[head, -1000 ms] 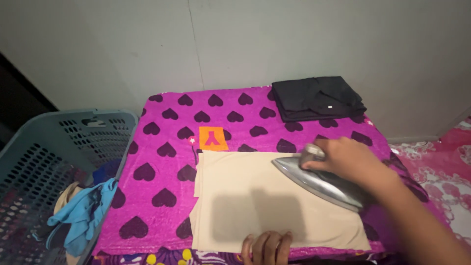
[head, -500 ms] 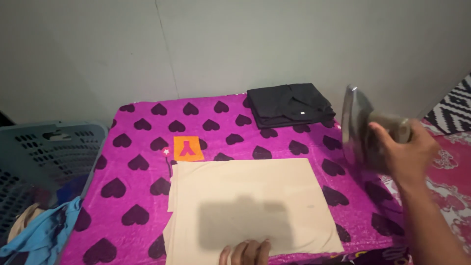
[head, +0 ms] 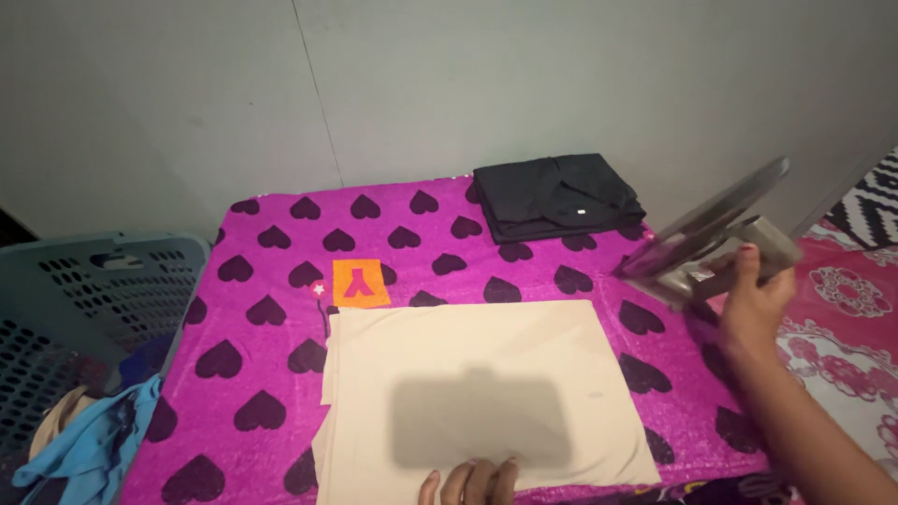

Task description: Ironing and folding a beige t-shirt on a low table.

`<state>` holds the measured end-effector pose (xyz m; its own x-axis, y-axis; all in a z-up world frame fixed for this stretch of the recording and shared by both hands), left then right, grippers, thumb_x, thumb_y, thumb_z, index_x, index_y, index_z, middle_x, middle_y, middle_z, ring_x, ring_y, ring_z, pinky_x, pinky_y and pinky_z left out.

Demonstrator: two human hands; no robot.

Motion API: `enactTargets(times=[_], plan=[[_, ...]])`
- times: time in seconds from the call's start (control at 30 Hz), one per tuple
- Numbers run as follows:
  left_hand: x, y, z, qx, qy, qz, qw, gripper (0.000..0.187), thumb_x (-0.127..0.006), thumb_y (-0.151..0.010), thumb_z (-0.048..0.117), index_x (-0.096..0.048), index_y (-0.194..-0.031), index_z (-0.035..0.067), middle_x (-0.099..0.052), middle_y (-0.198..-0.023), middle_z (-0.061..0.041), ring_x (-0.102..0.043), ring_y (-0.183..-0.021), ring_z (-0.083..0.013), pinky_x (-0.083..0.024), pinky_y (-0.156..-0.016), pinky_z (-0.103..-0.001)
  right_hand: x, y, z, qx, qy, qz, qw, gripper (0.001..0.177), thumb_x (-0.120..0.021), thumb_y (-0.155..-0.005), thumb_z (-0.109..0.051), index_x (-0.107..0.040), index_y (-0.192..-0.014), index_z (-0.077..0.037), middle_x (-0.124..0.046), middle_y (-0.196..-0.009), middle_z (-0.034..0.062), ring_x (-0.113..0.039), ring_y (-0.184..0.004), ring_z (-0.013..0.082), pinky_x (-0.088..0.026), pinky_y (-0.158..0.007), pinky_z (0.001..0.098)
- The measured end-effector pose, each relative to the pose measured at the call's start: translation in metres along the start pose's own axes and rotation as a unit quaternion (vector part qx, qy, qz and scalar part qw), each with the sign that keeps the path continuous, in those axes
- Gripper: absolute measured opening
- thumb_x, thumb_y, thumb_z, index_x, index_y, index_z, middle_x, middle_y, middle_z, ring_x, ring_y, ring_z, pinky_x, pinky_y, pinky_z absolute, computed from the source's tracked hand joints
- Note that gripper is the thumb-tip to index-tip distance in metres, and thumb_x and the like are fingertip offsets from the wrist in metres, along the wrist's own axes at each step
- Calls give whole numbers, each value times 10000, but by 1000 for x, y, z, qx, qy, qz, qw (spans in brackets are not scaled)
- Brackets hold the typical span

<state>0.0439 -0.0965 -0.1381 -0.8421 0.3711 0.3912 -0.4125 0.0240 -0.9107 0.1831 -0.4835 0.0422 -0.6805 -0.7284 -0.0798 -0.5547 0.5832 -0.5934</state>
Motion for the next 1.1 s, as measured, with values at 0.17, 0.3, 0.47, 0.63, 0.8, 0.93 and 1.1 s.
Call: enactTargets(times=[0.17, 0.3, 0.47, 0.63, 0.8, 0.93, 1.1], plan=[[19, -14, 0, -18, 14, -63, 998, 250, -758, -818, 278, -718, -1060, 327, -670, -913, 119, -641, -954, -106, -429, -984, -525, 28, -8, 16, -61, -74, -99, 990, 406, -441, -1203, -425, -491, -1307, -36, -619, -1131, 123, -678, -1088, 237, -576, -949, 416], [17, -25, -4, -53, 3, 55, 997, 209, -764, -906, 312, -696, -1103, 337, -639, -945, 121, -605, -972, -96, -423, -1011, -478, 37, -2, -6, -100, -140, -106, 979, 508, -370, -1084, -543, -451, -1401, -153, -633, -1299, 62, -647, -1194, 222, -529, -974, 407], [21, -29, -6, -65, 2, 60, 996, 170, -719, -968, 373, -700, -1130, 326, -648, -965, 108, -623, -987, -100, -430, -1032, -468, 50, 55, -58, 199, 289, -40, 936, 532, -399, -1239, -513, -465, -1276, 14, -475, -1191, 212, -498, -1081, 327, -435, -1014, 462], [46, -48, -7, -71, 55, -17, 996, 431, -503, -970, 618, -720, -1121, 277, -689, -980, 66, -663, -989, -156, -414, -1020, -490, -2, 108, -107, 67, 545, -288, 784, 480, -518, -948, -517, -703, -1062, -89, -606, -1085, 201, -542, -1021, 405, -425, -920, 525], [34, -26, -16, -86, 51, 47, 994, 223, -537, -1076, 441, -725, -1143, 341, -736, -1114, 115, -695, -1104, -118, -407, -1125, -453, -10, 129, -63, 97, 480, -345, 801, 472, -502, -980, -502, -737, -1096, -109, -646, -1113, 205, -537, -1081, 464, -393, -963, 585], [44, -29, -16, -75, 83, 25, 993, 241, -501, -1069, 469, -696, -1131, 340, -734, -1124, 77, -689, -1097, -137, -390, -1111, -471, -36, 132, -83, -19, 397, -358, 845, 365, -554, -1004, -425, -689, -1031, -87, -634, -978, 119, -557, -947, 336, -447, -858, 482], [38, -30, -19, -111, 52, 78, 989, 138, -581, -1084, 417, -688, -1169, 401, -729, -1143, 72, -686, -1098, -143, -401, -1150, -452, -41, 132, -68, -205, 138, -351, 903, 204, -683, -942, -250, -549, -953, -96, -474, -803, -2, -467, -779, 125, -424, -679, 304]])
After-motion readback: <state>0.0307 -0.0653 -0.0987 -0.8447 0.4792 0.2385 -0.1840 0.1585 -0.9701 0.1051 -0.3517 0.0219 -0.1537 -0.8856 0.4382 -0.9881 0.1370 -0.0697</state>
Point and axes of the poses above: each hand's wrist, its own y-axis away from the middle knuckle, its own x-axis out of the back of the hand, z = x × y, the point moved 1 cm from there along -y, towards the middle knuckle
